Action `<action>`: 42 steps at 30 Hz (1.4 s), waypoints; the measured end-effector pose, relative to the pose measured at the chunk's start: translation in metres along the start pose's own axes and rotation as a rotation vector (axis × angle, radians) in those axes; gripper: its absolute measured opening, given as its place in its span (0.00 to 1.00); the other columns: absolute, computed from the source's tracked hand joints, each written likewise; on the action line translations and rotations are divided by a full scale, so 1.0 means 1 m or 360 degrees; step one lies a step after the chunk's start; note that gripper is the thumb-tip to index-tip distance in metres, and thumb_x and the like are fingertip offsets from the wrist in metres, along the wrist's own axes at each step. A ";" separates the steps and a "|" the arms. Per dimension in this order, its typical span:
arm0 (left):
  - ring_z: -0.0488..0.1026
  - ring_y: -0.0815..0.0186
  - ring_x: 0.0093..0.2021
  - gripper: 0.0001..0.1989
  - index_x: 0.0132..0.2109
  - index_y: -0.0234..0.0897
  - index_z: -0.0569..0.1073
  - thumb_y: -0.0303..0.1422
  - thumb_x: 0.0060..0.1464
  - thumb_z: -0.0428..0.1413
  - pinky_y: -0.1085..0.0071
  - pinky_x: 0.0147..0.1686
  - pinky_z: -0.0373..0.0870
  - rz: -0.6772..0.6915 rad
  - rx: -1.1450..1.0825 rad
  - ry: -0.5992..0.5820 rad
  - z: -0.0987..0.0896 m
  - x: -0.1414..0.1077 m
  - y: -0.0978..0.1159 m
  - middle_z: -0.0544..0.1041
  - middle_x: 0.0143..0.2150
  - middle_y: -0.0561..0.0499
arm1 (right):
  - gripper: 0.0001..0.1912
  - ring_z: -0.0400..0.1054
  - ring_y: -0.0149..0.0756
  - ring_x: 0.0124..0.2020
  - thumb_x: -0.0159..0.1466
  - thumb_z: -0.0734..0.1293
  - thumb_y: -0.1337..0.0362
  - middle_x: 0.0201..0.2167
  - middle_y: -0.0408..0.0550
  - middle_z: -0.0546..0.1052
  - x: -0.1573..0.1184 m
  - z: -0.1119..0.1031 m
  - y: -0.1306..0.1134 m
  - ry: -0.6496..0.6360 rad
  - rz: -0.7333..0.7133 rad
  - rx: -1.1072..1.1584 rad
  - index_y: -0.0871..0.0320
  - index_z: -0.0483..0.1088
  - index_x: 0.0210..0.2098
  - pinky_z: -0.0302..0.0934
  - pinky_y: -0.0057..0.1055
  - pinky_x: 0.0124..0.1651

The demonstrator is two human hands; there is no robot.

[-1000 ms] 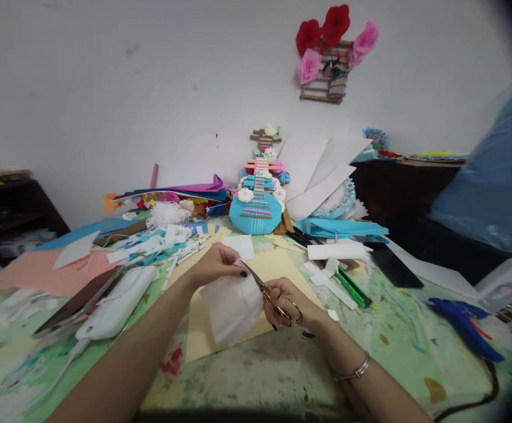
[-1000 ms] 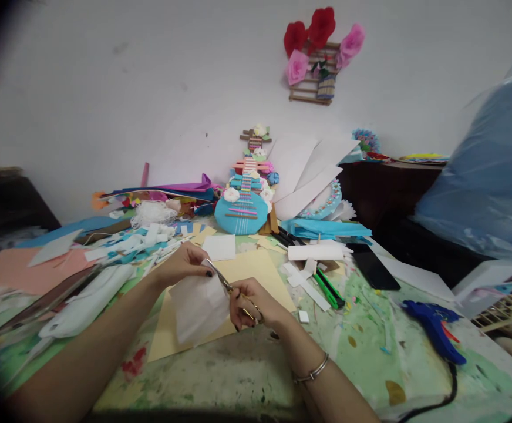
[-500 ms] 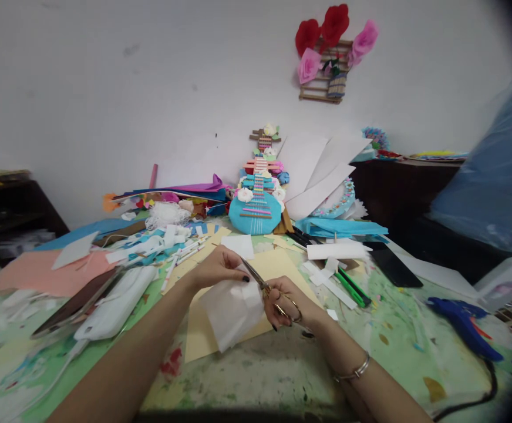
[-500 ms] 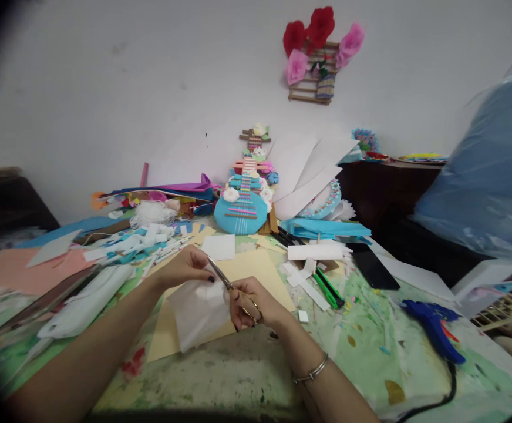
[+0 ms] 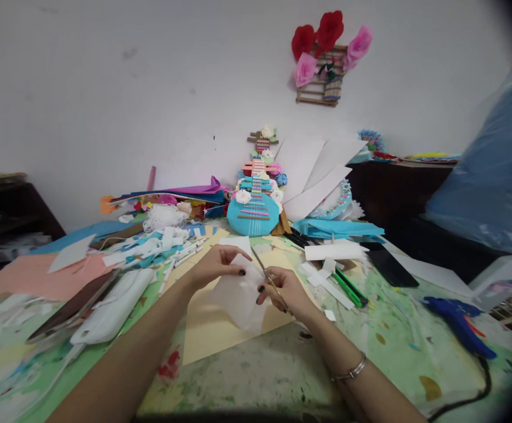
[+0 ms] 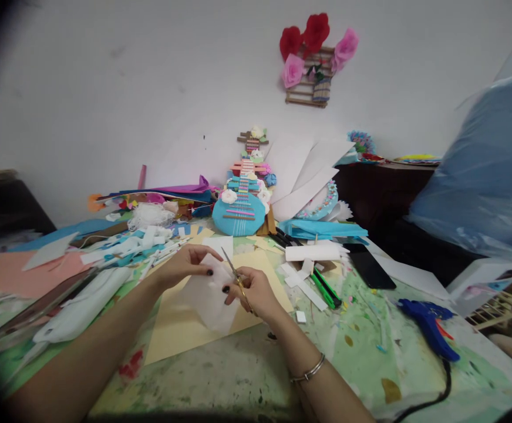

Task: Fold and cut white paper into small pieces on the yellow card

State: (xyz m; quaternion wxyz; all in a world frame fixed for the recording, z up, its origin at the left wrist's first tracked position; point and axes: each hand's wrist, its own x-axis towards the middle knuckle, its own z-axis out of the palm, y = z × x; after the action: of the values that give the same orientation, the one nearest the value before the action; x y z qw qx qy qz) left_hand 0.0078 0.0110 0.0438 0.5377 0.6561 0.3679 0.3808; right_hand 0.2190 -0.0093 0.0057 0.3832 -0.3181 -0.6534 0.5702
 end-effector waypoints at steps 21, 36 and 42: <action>0.72 0.63 0.30 0.16 0.38 0.32 0.72 0.34 0.40 0.61 0.72 0.28 0.67 -0.0297 0.0345 0.0202 -0.018 0.003 -0.014 0.75 0.33 0.50 | 0.06 0.59 0.26 0.11 0.52 0.63 0.66 0.11 0.42 0.71 0.005 -0.021 -0.003 0.0877 0.0115 -0.0695 0.61 0.70 0.26 0.50 0.21 0.16; 0.68 0.70 0.24 0.18 0.39 0.33 0.69 0.40 0.44 0.59 0.78 0.22 0.59 -0.0315 0.0348 0.0003 -0.010 0.009 -0.026 0.72 0.27 0.53 | 0.03 0.62 0.27 0.12 0.50 0.63 0.70 0.12 0.39 0.67 0.017 -0.009 0.017 0.0661 0.0059 -0.0538 0.60 0.69 0.24 0.56 0.21 0.18; 0.69 0.67 0.25 0.17 0.34 0.32 0.73 0.44 0.44 0.56 0.75 0.23 0.60 -0.0273 0.1234 0.0069 -0.059 0.059 -0.028 0.75 0.25 0.52 | 0.05 0.63 0.28 0.14 0.50 0.62 0.68 0.09 0.40 0.66 0.016 -0.027 0.006 0.0974 0.0288 -0.0699 0.61 0.71 0.24 0.55 0.21 0.21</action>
State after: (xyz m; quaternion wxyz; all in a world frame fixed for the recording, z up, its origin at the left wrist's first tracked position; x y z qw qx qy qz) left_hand -0.0217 0.0928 0.0299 0.2722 0.7691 0.5491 0.1813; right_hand 0.2344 0.0188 0.0030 0.4315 -0.6043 -0.5846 0.3269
